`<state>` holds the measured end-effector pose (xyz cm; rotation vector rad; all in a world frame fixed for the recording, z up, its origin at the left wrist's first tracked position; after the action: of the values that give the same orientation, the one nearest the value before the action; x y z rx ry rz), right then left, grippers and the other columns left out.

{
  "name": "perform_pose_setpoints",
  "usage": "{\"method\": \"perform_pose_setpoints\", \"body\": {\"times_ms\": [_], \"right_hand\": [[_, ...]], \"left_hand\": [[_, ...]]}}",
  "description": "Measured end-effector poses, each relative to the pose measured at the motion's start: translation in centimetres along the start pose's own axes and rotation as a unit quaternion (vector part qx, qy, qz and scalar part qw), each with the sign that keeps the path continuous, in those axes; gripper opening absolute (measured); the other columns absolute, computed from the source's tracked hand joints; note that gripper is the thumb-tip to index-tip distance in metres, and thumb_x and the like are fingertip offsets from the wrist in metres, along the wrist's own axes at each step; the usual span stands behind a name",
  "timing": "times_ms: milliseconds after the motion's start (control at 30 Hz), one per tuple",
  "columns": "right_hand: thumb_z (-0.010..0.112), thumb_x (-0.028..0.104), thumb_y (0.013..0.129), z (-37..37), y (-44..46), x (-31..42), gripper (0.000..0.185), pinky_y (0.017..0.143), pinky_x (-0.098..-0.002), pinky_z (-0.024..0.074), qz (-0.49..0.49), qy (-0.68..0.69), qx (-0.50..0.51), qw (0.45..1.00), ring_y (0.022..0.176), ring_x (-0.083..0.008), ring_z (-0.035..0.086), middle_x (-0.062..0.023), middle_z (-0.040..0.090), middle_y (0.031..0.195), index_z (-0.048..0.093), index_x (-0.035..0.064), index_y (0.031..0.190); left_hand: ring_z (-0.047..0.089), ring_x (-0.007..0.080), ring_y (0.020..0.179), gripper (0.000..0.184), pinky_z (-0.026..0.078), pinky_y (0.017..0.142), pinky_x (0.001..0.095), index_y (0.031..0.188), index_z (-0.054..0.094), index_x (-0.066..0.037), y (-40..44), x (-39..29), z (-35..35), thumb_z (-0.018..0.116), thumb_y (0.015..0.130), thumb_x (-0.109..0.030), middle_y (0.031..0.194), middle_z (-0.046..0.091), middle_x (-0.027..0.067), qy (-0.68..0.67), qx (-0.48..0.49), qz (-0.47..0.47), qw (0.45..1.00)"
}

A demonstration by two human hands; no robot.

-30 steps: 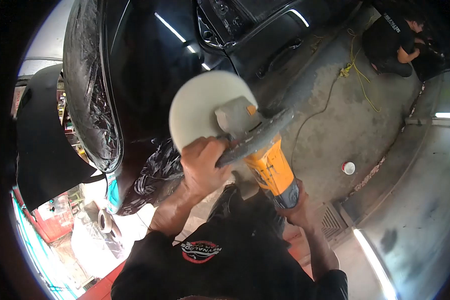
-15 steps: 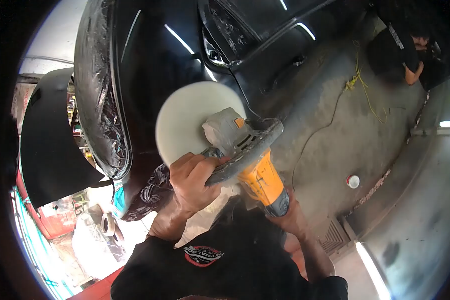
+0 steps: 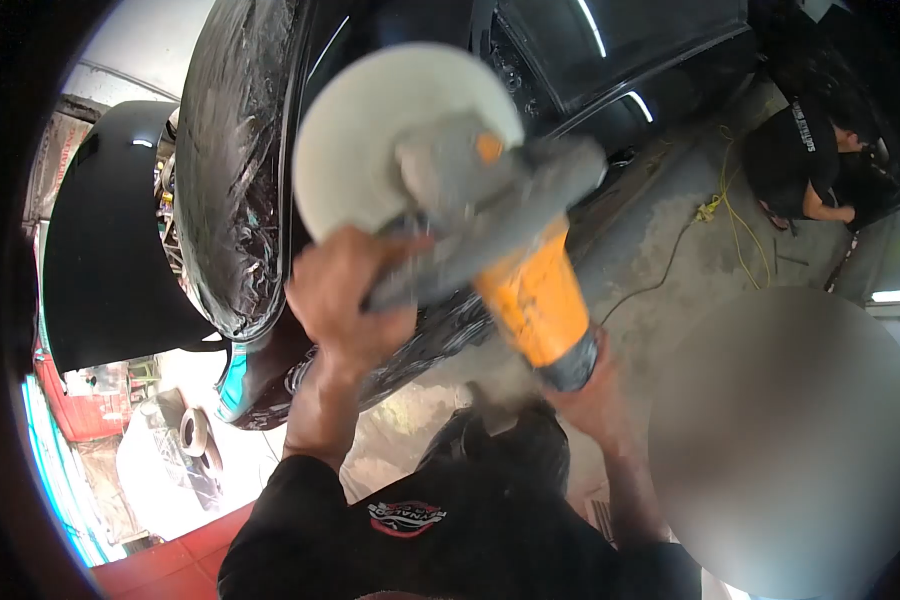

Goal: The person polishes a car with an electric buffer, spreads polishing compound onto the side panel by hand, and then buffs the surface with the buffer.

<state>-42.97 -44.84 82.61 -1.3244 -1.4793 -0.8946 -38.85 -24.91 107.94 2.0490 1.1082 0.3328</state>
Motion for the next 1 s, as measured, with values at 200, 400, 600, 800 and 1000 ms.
{"method": "perform_pose_setpoints", "body": {"times_ms": [200, 400, 600, 800, 1000], "right_hand": [[0.086, 0.019, 0.07, 5.0, -7.6, -4.9, 0.086, 0.095, -0.04, 0.0496, 0.118, 0.041, 0.154, 0.98, 0.116, -0.0316, 0.063, -0.0223, 0.064, 0.119, 0.038, -0.0004, 0.139], [0.086, 0.014, 0.069, 3.5, -4.6, -2.0, 0.089, 0.097, -0.0393, 0.0485, 0.027, 0.031, 0.117, 0.992, 0.113, -0.0262, 0.062, -0.0177, 0.063, 0.121, 0.036, -0.0001, 0.141], [0.085, 0.01, 0.068, -1.0, 3.4, 5.6, 0.084, 0.095, -0.0393, 0.0485, -0.042, 0.01, -0.02, 0.999, 0.109, -0.0268, 0.063, -0.0169, 0.063, 0.116, 0.038, -0.0003, 0.137], [0.086, 0.013, 0.066, 0.2, 1.6, 3.4, 0.086, 0.095, -0.0402, 0.0487, 0.003, 0.015, 0.027, 1.0, 0.112, -0.0286, 0.064, -0.019, 0.064, 0.119, 0.04, -0.0004, 0.137], [0.082, 0.012, 0.07, 3.8, -4.5, -0.5, 0.084, 0.093, -0.0393, 0.0509, 0.045, -0.03, 0.188, 0.981, 0.114, -0.0328, 0.066, -0.0219, 0.067, 0.116, 0.038, -0.0008, 0.14]], "left_hand": [[0.056, 0.0229, 0.05, 0.039, 0.042, 0.045, 0.0339, 0.087, 0.063, 0.002, -11.9, -1.8, -1.5, 0.079, 0.052, 0.001, 0.065, 0.059, 0.0085, -0.064, 0.069, -0.055, 0.994], [0.057, 0.022, 0.052, 0.028, 0.043, 0.046, 0.0342, 0.085, 0.066, 0.002, -7.4, -1.0, -2.6, 0.076, 0.062, -0.008, 0.065, 0.059, 0.0086, -0.082, 0.084, -0.037, 0.992], [0.057, 0.0266, 0.054, 0.023, 0.044, 0.05, 0.0343, 0.076, 0.063, -0.007, 3.9, 2.1, -2.9, 0.081, 0.061, -0.011, 0.066, 0.059, 0.0085, 0.008, -0.107, 0.004, 0.994], [0.062, 0.0226, 0.054, 0.019, 0.049, 0.053, 0.033, 0.081, 0.067, -0.002, -1.3, 1.1, -4.1, 0.07, 0.066, -0.013, 0.066, 0.063, 0.0075, 0.069, -0.068, -0.025, 0.995], [0.062, 0.0285, 0.055, 0.045, 0.049, 0.05, 0.0358, 0.08, 0.06, 0.007, -15.7, -0.3, -6.9, 0.068, 0.085, -0.037, 0.064, 0.061, 0.0134, -0.036, -0.037, -0.139, 0.989]]}}
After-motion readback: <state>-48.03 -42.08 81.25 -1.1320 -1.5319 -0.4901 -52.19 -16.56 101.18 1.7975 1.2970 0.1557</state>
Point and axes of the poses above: each hand's wrist, its own y-axis towards the middle knuckle, its own z-axis out of the palm, x = y × z, the point moved 9 cm from there along y, towards the middle knuckle
